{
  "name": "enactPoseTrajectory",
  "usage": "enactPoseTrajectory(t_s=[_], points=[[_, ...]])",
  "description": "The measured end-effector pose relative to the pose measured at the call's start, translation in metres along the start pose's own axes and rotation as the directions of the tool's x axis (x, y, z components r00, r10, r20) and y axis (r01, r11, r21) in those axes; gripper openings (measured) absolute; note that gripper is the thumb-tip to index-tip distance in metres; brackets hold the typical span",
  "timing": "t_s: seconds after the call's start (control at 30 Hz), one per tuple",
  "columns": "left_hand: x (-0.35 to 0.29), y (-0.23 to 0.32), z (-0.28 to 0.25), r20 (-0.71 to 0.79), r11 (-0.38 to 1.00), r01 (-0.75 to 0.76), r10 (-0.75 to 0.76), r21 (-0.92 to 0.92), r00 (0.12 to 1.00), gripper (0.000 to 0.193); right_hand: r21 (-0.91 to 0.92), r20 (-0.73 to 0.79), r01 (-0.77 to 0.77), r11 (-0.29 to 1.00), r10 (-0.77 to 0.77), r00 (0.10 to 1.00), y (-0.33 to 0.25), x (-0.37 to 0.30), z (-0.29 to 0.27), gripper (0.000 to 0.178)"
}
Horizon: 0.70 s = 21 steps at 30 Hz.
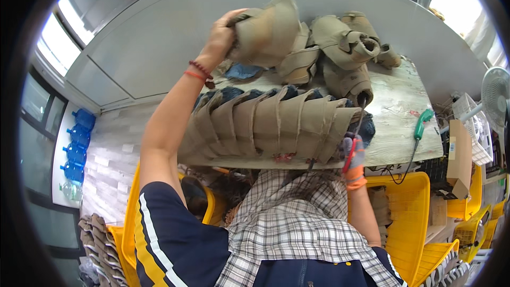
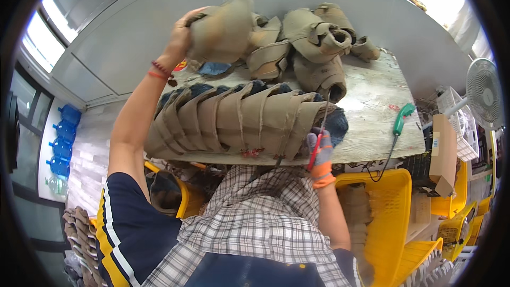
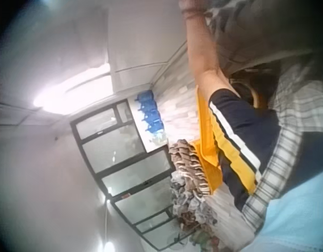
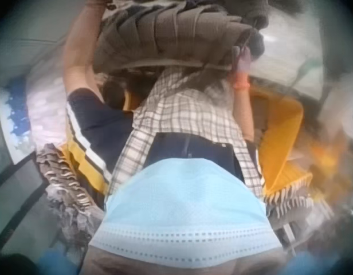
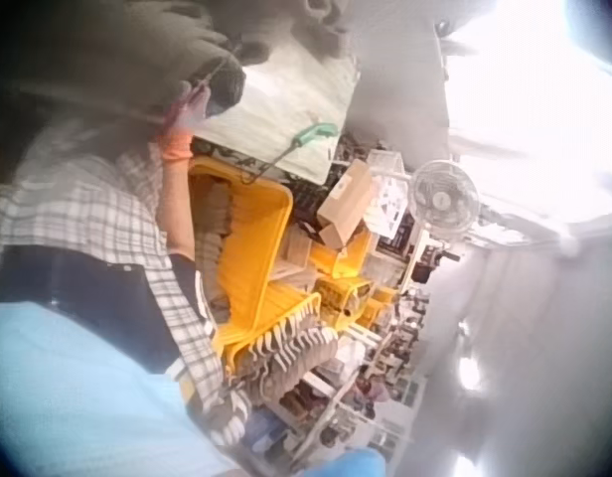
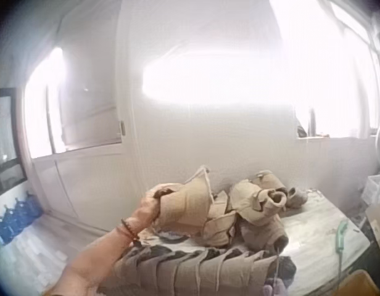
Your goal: The person trims the interior lining of several beige slip-on shoes using red-handled scissors and a green electric rotary cutter. They repeatedly pick up shoes from a pile, cut away excess material inside, and place the trimmed shoes into a yellow basket.
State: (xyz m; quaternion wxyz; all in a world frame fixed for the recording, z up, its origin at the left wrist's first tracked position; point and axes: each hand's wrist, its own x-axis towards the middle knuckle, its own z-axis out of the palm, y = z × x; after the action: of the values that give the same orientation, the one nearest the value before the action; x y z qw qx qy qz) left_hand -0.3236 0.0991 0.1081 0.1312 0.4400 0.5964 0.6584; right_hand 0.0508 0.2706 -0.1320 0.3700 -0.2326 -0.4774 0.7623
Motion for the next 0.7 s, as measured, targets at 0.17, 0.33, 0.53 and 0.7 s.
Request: enactPoseTrajectory(t_s=[0.17, 0.33, 0.53, 0.7], points=[[-0.134, 0.036, -0.013, 0.105, 0.615, 0.298, -0.33, -0.73, 0.938, 0.038, -0.727, 0.287, 0.396, 0.561, -0.276, 0.917, -0.105, -0.033, 0.041, 0.03], [-0.253, 0.042, 0.02, 0.147, 0.723, 0.477, -0.472, -0.5, 0.869, 0.059, -0.661, 0.702, 0.741, 0.121, -0.248, 0.667, -0.171, -0.061, 0.104, 0.033], [-0.354, -0.028, 0.023, -0.001, 0.944, 0.3, -0.302, 0.14, 0.953, 0.064, -0.544, 0.834, 0.839, 0.007, 0.115, 0.54, -0.158, -0.067, 0.133, 0.031], [-0.351, -0.019, 0.057, 0.075, 0.851, 0.256, -0.25, -0.459, 0.965, 0.055, -0.504, 0.796, 0.856, -0.12, 0.32, 0.514, -0.143, -0.077, 0.14, 0.033]])
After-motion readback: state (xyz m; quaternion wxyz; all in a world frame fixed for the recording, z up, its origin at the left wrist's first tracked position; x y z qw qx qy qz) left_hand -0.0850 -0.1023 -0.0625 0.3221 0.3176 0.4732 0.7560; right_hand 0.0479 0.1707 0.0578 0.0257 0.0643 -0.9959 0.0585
